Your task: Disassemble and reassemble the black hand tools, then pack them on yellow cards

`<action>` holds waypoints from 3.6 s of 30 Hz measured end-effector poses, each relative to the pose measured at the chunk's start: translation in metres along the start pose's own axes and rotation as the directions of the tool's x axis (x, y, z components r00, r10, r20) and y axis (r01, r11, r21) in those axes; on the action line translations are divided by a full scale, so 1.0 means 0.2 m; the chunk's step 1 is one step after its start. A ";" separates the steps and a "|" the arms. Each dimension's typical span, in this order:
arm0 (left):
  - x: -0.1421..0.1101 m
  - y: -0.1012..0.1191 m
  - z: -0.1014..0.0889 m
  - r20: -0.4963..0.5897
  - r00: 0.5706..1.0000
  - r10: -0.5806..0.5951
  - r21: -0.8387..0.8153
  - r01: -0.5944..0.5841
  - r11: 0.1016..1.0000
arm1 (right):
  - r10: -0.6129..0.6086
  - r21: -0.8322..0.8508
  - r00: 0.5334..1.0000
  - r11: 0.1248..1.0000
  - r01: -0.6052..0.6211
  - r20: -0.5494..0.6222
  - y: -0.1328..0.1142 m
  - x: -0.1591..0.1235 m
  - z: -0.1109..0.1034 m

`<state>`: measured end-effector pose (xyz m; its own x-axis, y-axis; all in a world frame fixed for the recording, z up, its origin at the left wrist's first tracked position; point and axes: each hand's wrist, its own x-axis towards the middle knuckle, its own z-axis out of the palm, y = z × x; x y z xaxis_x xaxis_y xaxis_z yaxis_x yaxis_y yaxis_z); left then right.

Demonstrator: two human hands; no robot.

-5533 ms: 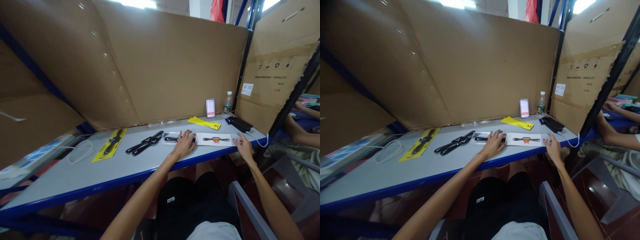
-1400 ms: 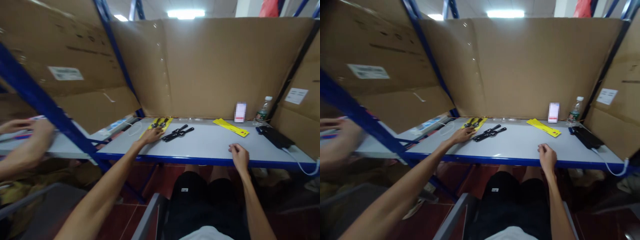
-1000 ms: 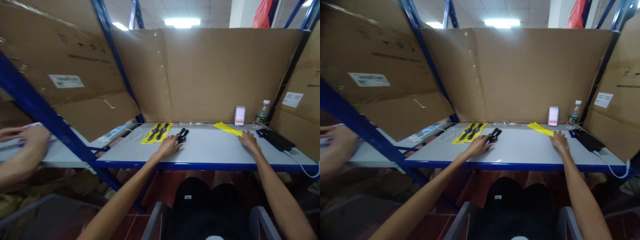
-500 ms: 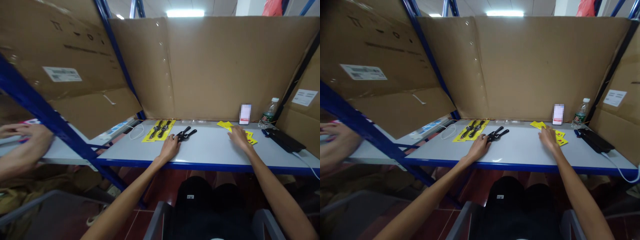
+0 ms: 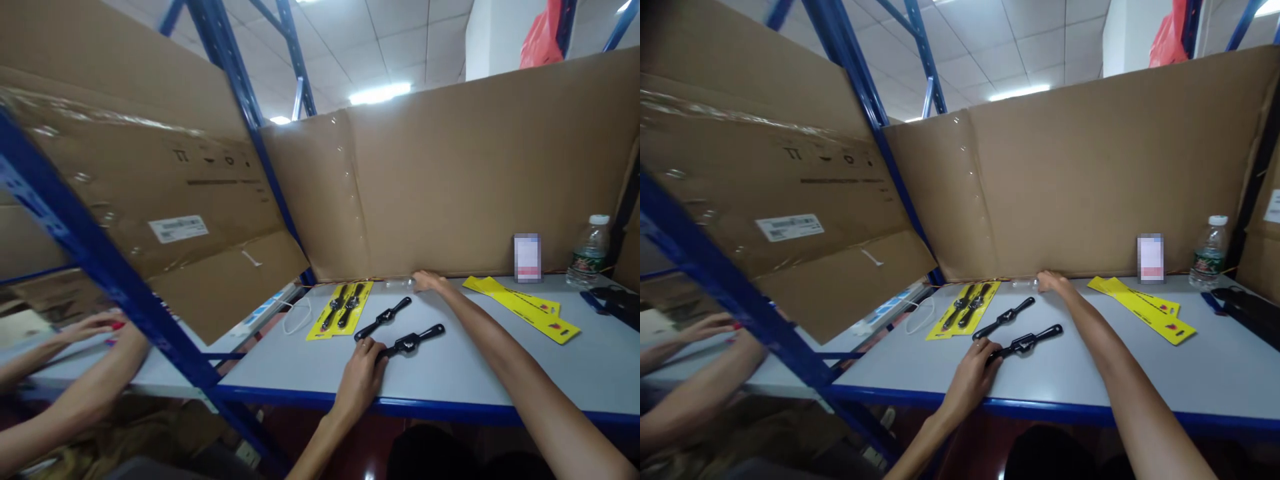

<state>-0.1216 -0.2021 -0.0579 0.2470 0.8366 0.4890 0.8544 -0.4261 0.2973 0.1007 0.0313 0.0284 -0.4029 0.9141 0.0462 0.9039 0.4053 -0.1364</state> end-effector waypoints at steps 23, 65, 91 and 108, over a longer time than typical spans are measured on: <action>0.25 0.25 0.06 0.245 0.959 0.143 -0.174 -0.102 0.979 | -0.141 0.026 0.988 0.989 0.143 -0.062 0.20 -0.74 -0.28; 0.79 0.34 0.15 0.821 0.530 0.213 -0.418 0.304 0.856 | -0.089 0.156 0.940 0.977 0.147 -0.328 0.18 -1.36 0.23; 0.38 0.32 0.02 0.309 0.848 0.431 0.284 -0.515 0.809 | 0.791 0.294 0.545 0.610 -0.735 -0.278 0.81 -1.47 0.12; 0.32 0.27 0.03 0.264 0.839 0.475 0.388 -0.544 0.744 | 0.851 0.904 0.425 0.402 -0.147 -0.309 0.90 -1.47 0.18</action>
<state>-0.0573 -0.1698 -0.0148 0.7341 0.5906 0.3351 0.6790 -0.6383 -0.3625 0.3761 -0.1641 -0.0462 0.6424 0.7373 0.2091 0.2927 0.0162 -0.9561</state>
